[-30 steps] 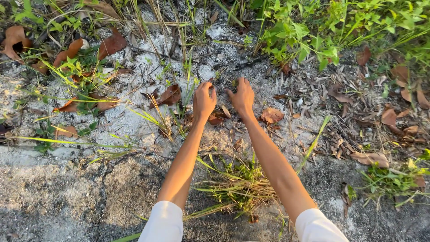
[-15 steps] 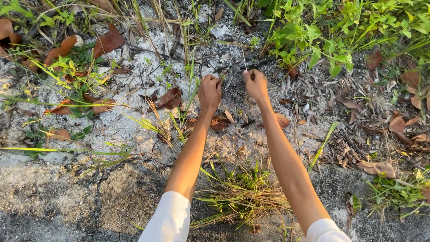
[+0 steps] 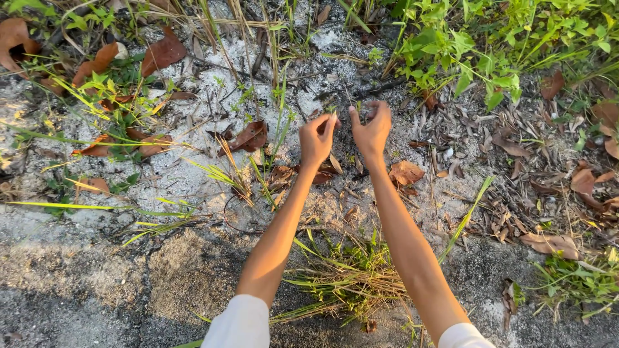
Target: Pulling weeds and grass from a concrete ledge.
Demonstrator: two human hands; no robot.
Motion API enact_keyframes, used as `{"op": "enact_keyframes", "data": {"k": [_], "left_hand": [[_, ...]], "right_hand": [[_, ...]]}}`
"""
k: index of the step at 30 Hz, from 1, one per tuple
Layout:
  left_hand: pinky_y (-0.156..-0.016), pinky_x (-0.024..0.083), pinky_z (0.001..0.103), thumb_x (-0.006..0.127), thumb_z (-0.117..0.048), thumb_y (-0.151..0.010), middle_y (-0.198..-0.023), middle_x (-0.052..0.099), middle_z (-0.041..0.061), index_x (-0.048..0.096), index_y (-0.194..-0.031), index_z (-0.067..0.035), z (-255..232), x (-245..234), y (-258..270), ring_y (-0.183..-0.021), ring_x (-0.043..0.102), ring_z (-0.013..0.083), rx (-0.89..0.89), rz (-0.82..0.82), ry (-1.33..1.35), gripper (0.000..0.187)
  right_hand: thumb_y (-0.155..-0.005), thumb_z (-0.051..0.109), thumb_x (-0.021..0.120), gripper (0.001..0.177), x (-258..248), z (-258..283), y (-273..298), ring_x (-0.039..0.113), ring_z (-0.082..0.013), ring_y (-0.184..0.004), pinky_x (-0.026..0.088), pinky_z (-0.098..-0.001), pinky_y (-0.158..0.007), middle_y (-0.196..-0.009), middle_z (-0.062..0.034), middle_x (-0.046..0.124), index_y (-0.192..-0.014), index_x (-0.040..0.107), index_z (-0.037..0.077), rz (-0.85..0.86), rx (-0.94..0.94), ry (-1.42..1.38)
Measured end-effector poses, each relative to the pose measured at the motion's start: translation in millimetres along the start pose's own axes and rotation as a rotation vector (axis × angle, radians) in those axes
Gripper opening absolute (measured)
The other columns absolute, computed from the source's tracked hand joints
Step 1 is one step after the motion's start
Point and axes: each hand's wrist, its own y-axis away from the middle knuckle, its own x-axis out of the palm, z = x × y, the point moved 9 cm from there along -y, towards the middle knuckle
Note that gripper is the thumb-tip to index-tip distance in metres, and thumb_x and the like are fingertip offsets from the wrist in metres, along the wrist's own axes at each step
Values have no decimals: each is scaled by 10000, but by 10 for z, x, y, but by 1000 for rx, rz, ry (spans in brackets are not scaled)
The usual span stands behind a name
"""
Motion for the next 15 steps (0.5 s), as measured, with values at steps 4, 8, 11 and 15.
{"op": "enact_keyframes", "data": {"k": [4, 8, 11, 15], "left_hand": [[-410, 428, 193, 636, -236, -1035, -845, 762, 45, 767, -1048, -64, -96, -631, 553, -554, 614, 31, 68, -187, 58, 217], [-518, 409, 208, 658, -259, -1060, -820, 710, 23, 776, -1051, -59, 68, -1196, 973, -599, 555, 43, 4, -352, -33, 232], [-414, 282, 222, 672, -266, -1008, -703, 688, 6, 787, -1011, -60, 4, -1378, 1131, -457, 422, 44, -190, -337, 6, 236], [-416, 245, 214, 652, -280, -1020, -701, 698, -12, 795, -1023, -73, -274, -1485, 1249, -452, 386, 21, -205, -308, 51, 252]], "right_hand": [[-895, 243, 789, 303, -126, 712, 395, 573, -217, -805, 463, -376, -682, -874, -81, 608, -1004, 646, -1, -388, -352, 434], [-899, 127, 796, 232, 589, 821, 502, 605, -211, -769, 502, -383, -716, -890, -84, 640, -1081, 710, 11, 177, -353, 69], [-859, 107, 786, 320, 1035, 705, 483, 621, -216, -719, 528, -373, -666, -912, -117, 645, -1147, 727, -22, 314, -219, -41], [-834, 60, 803, 186, 1346, 508, 449, 639, -232, -709, 530, -384, -639, -895, -152, 673, -995, 776, -30, 270, -274, 29]]}}
